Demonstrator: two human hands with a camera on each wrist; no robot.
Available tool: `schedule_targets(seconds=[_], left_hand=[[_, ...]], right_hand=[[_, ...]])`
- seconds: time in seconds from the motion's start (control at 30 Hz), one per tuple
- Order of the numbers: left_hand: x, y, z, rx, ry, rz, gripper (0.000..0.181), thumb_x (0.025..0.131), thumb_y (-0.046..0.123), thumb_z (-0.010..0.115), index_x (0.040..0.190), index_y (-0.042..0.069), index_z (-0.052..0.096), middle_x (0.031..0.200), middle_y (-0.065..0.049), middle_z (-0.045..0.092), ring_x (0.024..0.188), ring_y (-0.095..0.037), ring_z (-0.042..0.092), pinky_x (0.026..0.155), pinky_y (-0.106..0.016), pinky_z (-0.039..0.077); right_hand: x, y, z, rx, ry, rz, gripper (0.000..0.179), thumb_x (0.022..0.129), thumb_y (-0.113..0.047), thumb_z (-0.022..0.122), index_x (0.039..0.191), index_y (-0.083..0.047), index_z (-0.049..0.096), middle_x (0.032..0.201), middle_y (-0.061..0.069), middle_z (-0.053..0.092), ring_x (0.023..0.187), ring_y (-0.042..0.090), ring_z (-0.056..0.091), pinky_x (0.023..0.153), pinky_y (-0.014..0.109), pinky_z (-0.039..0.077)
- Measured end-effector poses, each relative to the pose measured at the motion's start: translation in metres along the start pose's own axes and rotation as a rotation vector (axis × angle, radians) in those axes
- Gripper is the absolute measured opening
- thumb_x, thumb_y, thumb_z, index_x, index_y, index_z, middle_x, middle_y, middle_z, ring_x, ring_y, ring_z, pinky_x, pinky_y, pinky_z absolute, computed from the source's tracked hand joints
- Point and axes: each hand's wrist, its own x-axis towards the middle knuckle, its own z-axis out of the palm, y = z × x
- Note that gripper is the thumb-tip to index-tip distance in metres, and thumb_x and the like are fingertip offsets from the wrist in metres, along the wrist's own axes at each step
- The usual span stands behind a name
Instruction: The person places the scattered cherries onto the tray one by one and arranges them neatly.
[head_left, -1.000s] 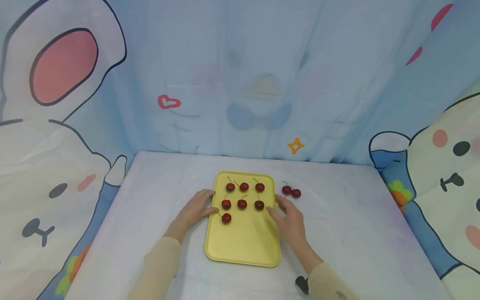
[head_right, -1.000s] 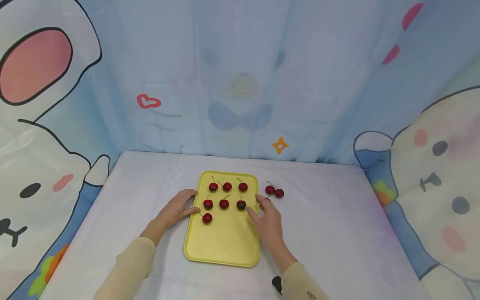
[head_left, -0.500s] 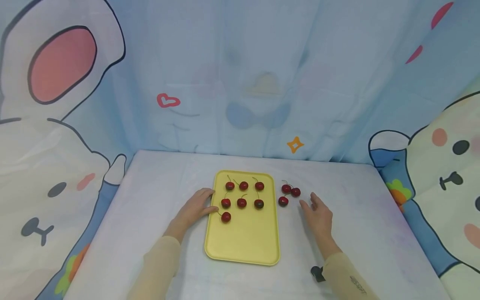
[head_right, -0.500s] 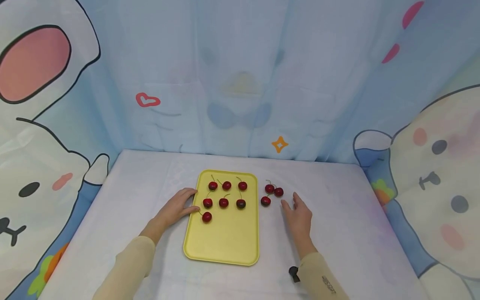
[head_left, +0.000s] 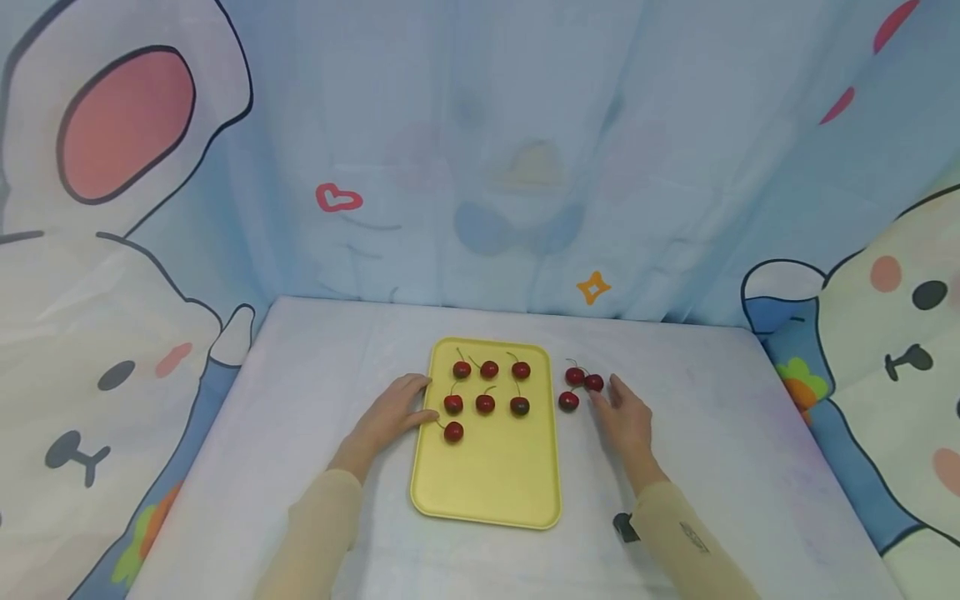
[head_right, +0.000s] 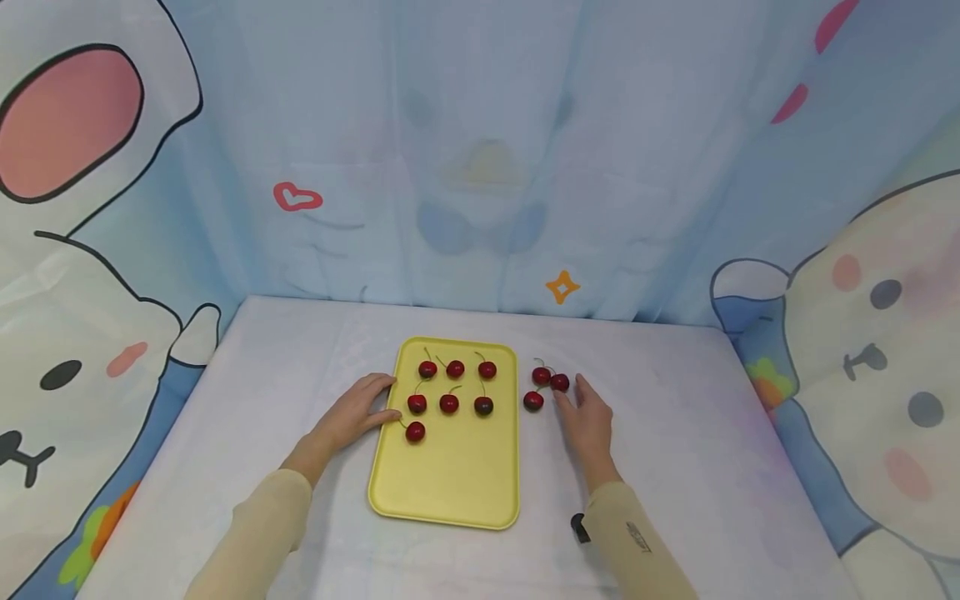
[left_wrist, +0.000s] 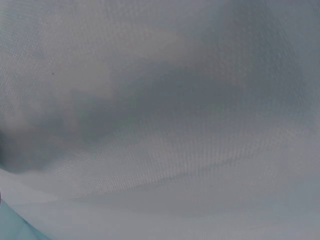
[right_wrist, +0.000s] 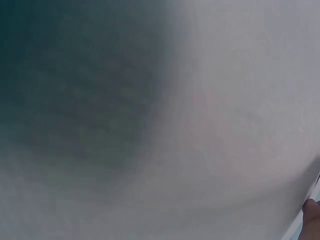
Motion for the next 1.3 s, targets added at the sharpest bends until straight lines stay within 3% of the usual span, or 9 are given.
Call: schedule_targets(seconds=[0.7,1.3], left_hand=[[0.001,0.001,0.000,0.000,-0.007,-0.010,0.062,0.090,0.037,0.070,0.137,0.002,0.050,0.138,-0.013,0.051,0.133,-0.029,0.043,0.116,-0.038,0.032],[0.001,-0.002,0.001,-0.001,-0.013,-0.013,0.063,0.090,0.037,0.070,0.138,0.002,0.049,0.139,-0.013,0.051,0.133,-0.029,0.043,0.116,-0.038,0.032]], right_hand=[[0.011,-0.010,0.011,-0.049,0.040,-0.078,0.053,0.099,-0.017,0.058,0.148,-0.006,0.041,0.147,0.017,0.045,0.137,0.033,0.040,0.110,0.048,0.040],[0.000,-0.008,-0.006,-0.007,0.058,-0.113,0.051,0.101,-0.017,0.056,0.148,-0.005,0.041,0.145,0.019,0.047,0.135,0.035,0.042,0.108,0.050,0.041]])
